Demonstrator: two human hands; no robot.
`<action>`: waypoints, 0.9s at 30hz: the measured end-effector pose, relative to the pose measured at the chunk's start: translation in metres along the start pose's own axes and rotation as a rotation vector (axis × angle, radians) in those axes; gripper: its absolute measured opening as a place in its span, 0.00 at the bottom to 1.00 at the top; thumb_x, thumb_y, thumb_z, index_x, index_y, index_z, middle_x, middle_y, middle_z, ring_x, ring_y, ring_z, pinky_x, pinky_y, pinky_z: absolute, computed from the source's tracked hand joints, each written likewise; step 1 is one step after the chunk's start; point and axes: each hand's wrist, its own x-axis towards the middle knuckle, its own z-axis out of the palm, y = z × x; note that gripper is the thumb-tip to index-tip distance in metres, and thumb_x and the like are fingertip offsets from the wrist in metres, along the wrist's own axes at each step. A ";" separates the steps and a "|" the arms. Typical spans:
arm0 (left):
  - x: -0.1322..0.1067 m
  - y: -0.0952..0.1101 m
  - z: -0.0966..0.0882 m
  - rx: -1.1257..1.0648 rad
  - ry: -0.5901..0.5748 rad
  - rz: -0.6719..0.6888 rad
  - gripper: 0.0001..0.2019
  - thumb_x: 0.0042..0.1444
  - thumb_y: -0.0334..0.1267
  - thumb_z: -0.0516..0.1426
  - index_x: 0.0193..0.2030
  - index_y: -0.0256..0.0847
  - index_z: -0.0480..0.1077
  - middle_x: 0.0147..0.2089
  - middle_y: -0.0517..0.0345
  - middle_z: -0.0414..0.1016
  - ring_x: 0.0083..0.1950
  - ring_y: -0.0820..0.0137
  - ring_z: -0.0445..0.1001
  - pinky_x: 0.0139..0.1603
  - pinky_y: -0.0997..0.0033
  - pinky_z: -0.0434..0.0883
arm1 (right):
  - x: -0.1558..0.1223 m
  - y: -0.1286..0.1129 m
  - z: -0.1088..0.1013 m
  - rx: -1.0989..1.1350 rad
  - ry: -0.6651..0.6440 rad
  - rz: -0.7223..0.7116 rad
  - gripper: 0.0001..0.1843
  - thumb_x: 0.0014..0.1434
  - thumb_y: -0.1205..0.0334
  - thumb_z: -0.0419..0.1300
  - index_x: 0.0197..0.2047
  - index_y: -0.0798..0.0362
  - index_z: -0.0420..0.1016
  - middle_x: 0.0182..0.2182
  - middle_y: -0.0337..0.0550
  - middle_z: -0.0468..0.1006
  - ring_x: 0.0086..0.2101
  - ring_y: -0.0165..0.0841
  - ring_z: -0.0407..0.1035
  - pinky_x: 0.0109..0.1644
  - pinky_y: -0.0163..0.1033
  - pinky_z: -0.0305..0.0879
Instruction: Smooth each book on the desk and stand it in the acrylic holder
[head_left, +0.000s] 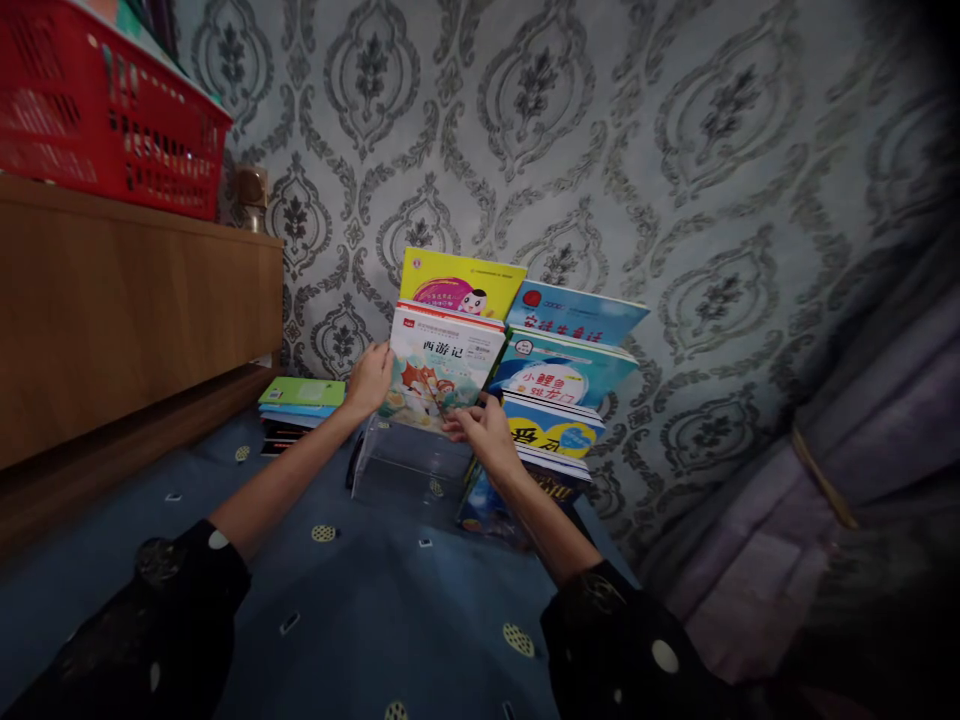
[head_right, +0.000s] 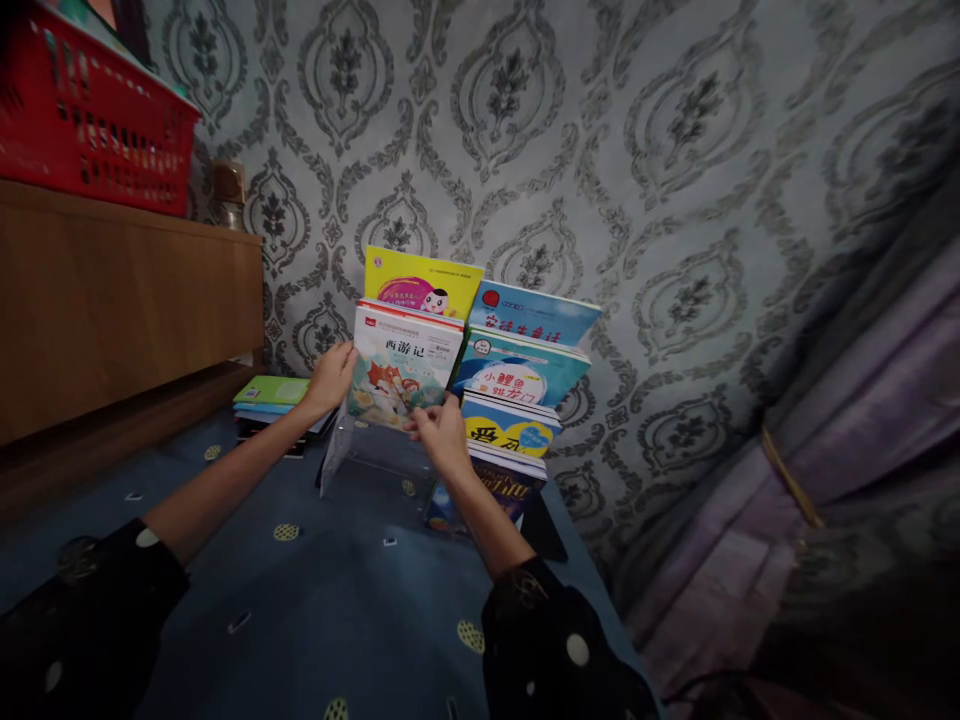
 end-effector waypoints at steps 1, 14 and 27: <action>0.000 0.000 0.000 -0.002 0.002 0.000 0.13 0.67 0.33 0.45 0.40 0.39 0.70 0.42 0.48 0.73 0.48 0.61 0.72 0.52 0.63 0.68 | 0.000 0.000 0.000 -0.002 -0.003 -0.006 0.32 0.56 0.61 0.58 0.61 0.57 0.53 0.30 0.39 0.78 0.28 0.36 0.78 0.28 0.37 0.74; 0.004 -0.065 -0.019 0.008 -0.073 0.007 0.18 0.67 0.37 0.44 0.55 0.38 0.72 0.53 0.49 0.77 0.55 0.65 0.73 0.58 0.66 0.66 | -0.050 0.004 0.004 -0.004 -0.016 -0.136 0.34 0.60 0.52 0.56 0.66 0.53 0.55 0.37 0.46 0.79 0.35 0.37 0.77 0.36 0.41 0.74; -0.051 -0.155 0.032 0.552 -0.508 -0.307 0.19 0.64 0.42 0.50 0.55 0.35 0.71 0.64 0.36 0.67 0.69 0.50 0.58 0.66 0.49 0.59 | -0.183 0.109 0.054 -0.065 -0.318 0.104 0.32 0.59 0.34 0.54 0.46 0.53 0.81 0.27 0.46 0.80 0.30 0.38 0.76 0.38 0.41 0.72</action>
